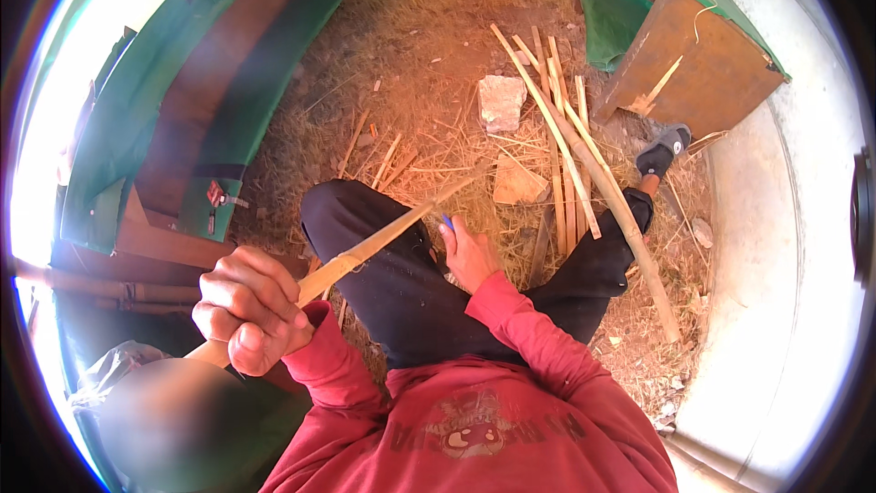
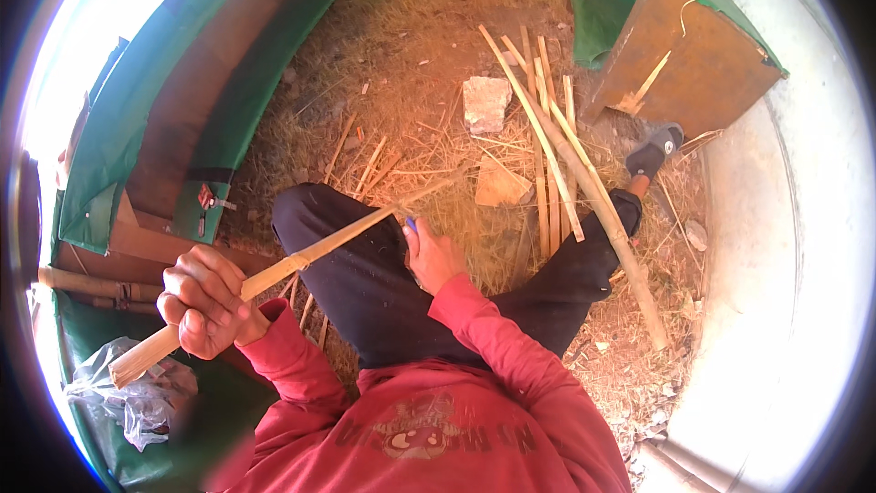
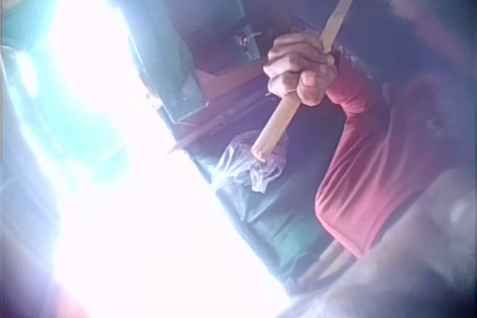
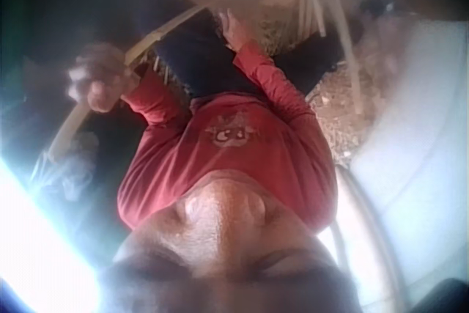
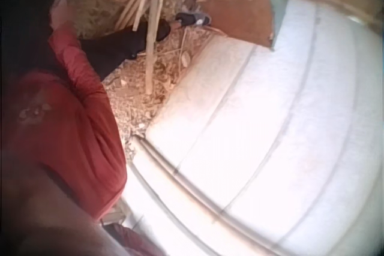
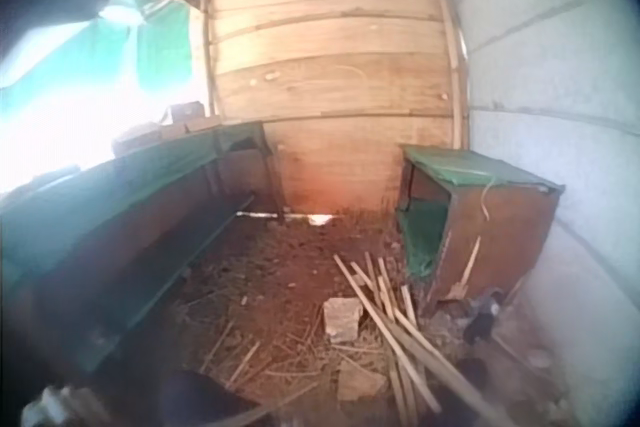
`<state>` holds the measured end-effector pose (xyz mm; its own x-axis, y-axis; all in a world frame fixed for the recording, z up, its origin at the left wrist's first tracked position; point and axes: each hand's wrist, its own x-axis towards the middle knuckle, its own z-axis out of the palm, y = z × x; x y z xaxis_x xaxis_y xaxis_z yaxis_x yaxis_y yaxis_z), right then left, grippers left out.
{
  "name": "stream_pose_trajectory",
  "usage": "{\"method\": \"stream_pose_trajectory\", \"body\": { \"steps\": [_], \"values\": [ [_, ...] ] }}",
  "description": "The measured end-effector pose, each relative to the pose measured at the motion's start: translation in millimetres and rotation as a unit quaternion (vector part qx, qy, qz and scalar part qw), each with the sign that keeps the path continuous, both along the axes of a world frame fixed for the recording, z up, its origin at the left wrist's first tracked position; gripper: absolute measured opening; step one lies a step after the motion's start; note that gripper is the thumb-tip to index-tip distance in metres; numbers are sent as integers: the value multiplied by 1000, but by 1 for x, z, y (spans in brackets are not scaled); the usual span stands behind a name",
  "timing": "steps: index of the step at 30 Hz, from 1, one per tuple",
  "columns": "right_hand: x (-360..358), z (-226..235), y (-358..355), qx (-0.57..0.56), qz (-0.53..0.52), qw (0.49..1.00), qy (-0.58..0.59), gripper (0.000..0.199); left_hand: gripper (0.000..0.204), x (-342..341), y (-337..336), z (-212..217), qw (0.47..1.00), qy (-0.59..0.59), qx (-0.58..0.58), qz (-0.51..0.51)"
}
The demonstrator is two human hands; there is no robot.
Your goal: The person sits on the ground and uses a small knife to shave and shape a thin wooden stick. They hold the stick in their left hand and carefully scrape the surface with the knife in their right hand, creating wood shavings.
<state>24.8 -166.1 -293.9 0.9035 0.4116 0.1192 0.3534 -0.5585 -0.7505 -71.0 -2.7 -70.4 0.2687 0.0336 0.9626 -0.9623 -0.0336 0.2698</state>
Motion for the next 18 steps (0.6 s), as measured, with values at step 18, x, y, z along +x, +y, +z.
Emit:
{"method": "stream_pose_trajectory", "body": {
  "steps": [18],
  "values": [
    [29, -30, 4, -15, -9, 999, 35, 26, 36, 2, 12, 1, 999, 12, -27, 14]
  ]
}}
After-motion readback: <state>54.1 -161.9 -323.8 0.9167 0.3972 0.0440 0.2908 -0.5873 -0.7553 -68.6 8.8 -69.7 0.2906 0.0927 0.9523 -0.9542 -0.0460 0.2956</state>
